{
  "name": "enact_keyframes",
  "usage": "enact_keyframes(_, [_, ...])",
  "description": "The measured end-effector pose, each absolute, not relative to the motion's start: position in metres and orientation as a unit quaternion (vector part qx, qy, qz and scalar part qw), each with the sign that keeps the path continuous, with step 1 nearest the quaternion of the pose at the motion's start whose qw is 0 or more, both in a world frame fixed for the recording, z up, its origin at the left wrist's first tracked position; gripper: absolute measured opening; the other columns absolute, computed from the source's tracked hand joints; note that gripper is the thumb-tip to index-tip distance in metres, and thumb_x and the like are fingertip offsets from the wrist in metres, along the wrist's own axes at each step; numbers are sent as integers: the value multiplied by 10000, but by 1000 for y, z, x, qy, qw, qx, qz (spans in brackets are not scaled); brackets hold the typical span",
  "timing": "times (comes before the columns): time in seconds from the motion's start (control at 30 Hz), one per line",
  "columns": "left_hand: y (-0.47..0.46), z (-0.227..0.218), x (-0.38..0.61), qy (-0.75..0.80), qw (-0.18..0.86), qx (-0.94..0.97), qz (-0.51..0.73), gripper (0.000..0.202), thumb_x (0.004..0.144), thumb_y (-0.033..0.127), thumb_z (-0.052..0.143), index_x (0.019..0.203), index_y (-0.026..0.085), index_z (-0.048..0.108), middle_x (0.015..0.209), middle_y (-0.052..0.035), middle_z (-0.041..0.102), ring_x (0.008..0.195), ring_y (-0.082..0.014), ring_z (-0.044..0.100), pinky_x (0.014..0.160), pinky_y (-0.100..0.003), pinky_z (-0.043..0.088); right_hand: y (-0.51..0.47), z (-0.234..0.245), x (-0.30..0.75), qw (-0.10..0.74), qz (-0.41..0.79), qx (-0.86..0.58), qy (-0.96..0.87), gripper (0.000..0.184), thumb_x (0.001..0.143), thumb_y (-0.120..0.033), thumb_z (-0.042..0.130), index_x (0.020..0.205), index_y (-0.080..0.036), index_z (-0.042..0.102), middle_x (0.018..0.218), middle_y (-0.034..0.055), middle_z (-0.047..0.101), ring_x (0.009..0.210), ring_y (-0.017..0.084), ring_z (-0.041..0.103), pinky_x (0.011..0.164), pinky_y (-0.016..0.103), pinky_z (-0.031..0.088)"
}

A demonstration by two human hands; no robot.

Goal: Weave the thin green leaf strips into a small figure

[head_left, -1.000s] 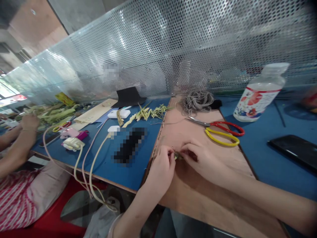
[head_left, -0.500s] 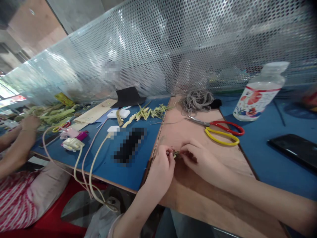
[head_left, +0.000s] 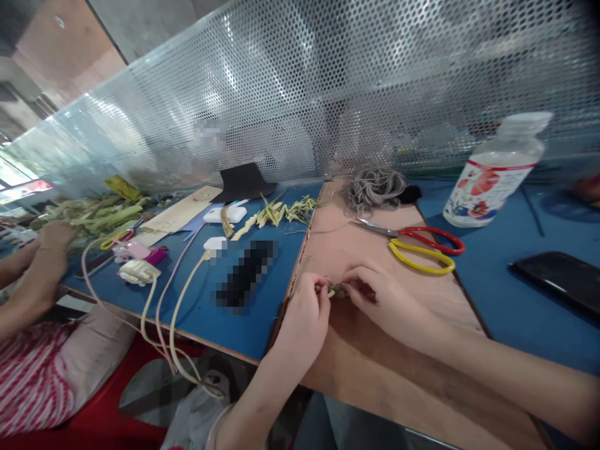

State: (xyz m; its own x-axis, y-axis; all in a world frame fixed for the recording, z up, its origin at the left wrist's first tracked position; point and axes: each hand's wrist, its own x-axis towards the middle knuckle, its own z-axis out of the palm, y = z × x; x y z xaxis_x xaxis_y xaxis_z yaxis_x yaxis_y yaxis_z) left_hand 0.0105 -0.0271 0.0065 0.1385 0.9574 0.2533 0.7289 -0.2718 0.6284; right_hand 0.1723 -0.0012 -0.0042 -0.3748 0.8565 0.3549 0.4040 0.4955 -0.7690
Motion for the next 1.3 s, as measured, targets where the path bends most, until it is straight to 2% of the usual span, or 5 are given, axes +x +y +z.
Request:
enact_keyframes(0.3, [-28, 8, 11, 569, 193, 735, 314, 146, 877, 232, 332, 948, 171, 444, 901, -67, 564, 819, -173, 555, 718, -317, 426, -2, -2, 173, 374, 302, -411, -774, 206, 799, -153, 446, 955, -202, 572, 944, 33, 529, 670, 101, 532, 594, 257, 469])
enact_keyframes(0.47, [-28, 7, 10, 568, 176, 742, 310, 151, 877, 237, 341, 946, 179, 463, 869, -57, 579, 795, -171, 569, 725, -316, 431, 2, -7, 172, 382, 297, -406, -776, 183, 797, -188, 471, 922, -206, 604, 954, 39, 537, 626, 92, 523, 556, 254, 464])
enact_keyframes(0.83, [-28, 7, 9, 554, 198, 749, 304, 118, 855, 215, 375, 903, 178, 477, 871, -53, 563, 804, -161, 548, 709, -291, 432, -1, -4, 172, 372, 285, -388, -793, 278, 710, -70, 479, 915, -214, 599, 977, 30, 532, 690, 103, 536, 623, 259, 469])
enact_keyframes(1.1, [-28, 7, 9, 520, 241, 752, 326, 176, 843, 174, 382, 985, 194, 484, 979, -60, 565, 943, -173, 538, 817, -320, 436, -2, -5, 172, 373, 290, -395, -788, 213, 713, -78, 481, 858, -204, 573, 945, 29, 535, 680, 107, 530, 601, 257, 465])
enact_keyframes(1.3, [-27, 7, 8, 512, 246, 751, 337, 141, 828, 160, 395, 905, 184, 510, 912, -43, 564, 859, -145, 548, 769, -287, 458, -5, -3, 170, 375, 292, -405, -781, 122, 708, -97, 497, 767, -197, 535, 901, 27, 525, 624, 99, 508, 548, 248, 453])
